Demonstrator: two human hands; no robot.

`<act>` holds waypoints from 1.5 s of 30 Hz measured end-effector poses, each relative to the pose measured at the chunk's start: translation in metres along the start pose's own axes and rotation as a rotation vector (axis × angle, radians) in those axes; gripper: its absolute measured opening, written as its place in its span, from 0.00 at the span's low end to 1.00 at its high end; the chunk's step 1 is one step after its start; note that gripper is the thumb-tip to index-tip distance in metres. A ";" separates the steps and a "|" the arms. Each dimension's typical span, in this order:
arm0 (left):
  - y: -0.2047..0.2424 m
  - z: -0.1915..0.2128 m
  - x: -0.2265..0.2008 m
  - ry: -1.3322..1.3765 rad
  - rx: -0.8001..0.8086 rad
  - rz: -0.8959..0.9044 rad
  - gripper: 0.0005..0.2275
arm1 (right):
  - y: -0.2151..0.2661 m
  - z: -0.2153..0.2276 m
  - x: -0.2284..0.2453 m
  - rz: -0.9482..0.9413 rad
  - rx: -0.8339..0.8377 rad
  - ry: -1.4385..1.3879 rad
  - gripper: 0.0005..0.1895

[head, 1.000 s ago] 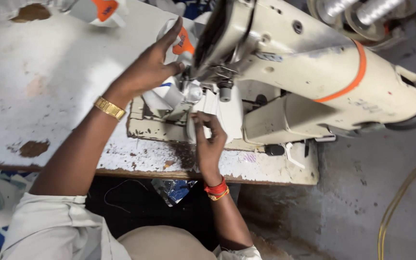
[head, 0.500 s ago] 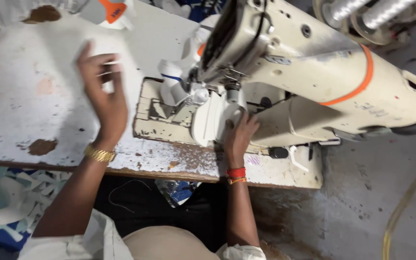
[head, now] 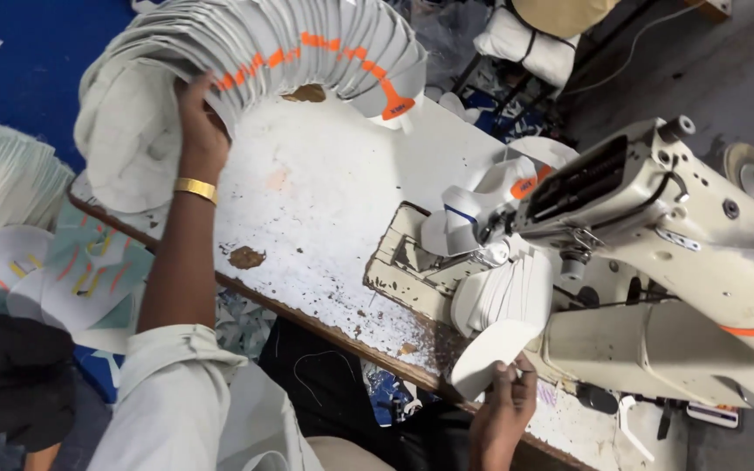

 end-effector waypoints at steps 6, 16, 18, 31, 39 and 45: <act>0.083 -0.004 0.029 -0.681 -0.274 -0.274 0.24 | 0.025 -0.026 -0.033 -0.279 0.168 -0.141 0.12; 0.286 -0.122 0.011 -1.531 0.913 -0.008 0.10 | 0.033 -0.149 0.125 0.538 1.224 0.386 0.05; 0.292 -0.147 -0.005 -1.593 0.725 -0.156 0.14 | 0.033 -0.144 0.091 0.522 1.210 0.378 0.06; 0.306 -0.194 0.016 -0.085 0.044 0.684 0.19 | 0.039 -0.098 0.045 -0.104 0.797 -0.214 0.07; 0.318 -0.197 0.025 -0.206 0.258 0.663 0.20 | -0.003 -0.087 0.102 0.100 0.419 0.019 0.17; 0.312 -0.212 0.020 -0.249 0.260 0.639 0.21 | 0.010 -0.116 0.128 0.337 0.519 0.077 0.21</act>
Point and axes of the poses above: each hand's wrist, its own y-axis away from the middle knuckle, its own z-axis out of the back of the hand, x = y × z, the point moved 3 cm from there along -y, towards the middle knuckle, and after that the axes turned 11 degrees about z, right-handed, at the moved point
